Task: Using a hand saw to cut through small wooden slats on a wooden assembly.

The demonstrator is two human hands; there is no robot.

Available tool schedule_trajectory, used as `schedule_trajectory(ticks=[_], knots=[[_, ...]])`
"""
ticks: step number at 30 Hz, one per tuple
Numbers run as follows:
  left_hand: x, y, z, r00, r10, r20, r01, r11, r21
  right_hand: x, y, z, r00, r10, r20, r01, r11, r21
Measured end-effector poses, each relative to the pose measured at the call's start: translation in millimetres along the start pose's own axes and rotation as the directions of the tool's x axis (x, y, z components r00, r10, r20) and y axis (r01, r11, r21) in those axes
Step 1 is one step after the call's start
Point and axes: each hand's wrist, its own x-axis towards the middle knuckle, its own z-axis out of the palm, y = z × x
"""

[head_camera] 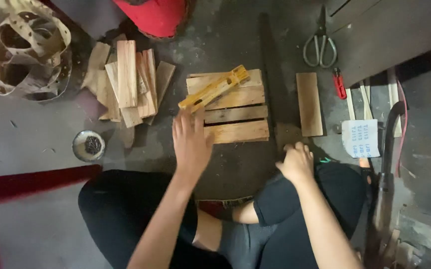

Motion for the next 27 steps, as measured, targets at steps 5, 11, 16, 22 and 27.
schedule_trajectory(ticks=[5, 11, 16, 22, 27], knots=[[-44.6, 21.4, 8.7, 0.995, -0.062, 0.072, 0.068, 0.994, -0.09, -1.6, 17.3, -24.5, 0.996, 0.087, -0.014, -0.079, 0.951, 0.299], [-21.9, 16.3, 21.6, 0.996, -0.055, 0.077, 0.061, 0.995, -0.075, -31.6, 2.9, -68.4, 0.952, 0.263, -0.156, 0.027, 0.434, 0.9], [31.3, 7.0, 39.5, 0.995, -0.034, 0.094, 0.035, 0.999, -0.01, -99.0, -37.4, -118.7, 0.937, 0.213, -0.278, 0.268, 0.074, 0.96], [83.6, -7.5, 98.0, 1.0, -0.001, -0.016, 0.001, 1.0, 0.016, -156.5, -56.5, -57.4, 0.962, 0.042, -0.27, 0.26, -0.442, 0.859], [100.0, -33.0, 138.8, 0.982, 0.174, -0.073, -0.171, 0.984, 0.042, -177.5, -69.3, -11.9, 0.917, 0.032, -0.397, 0.38, -0.368, 0.849]])
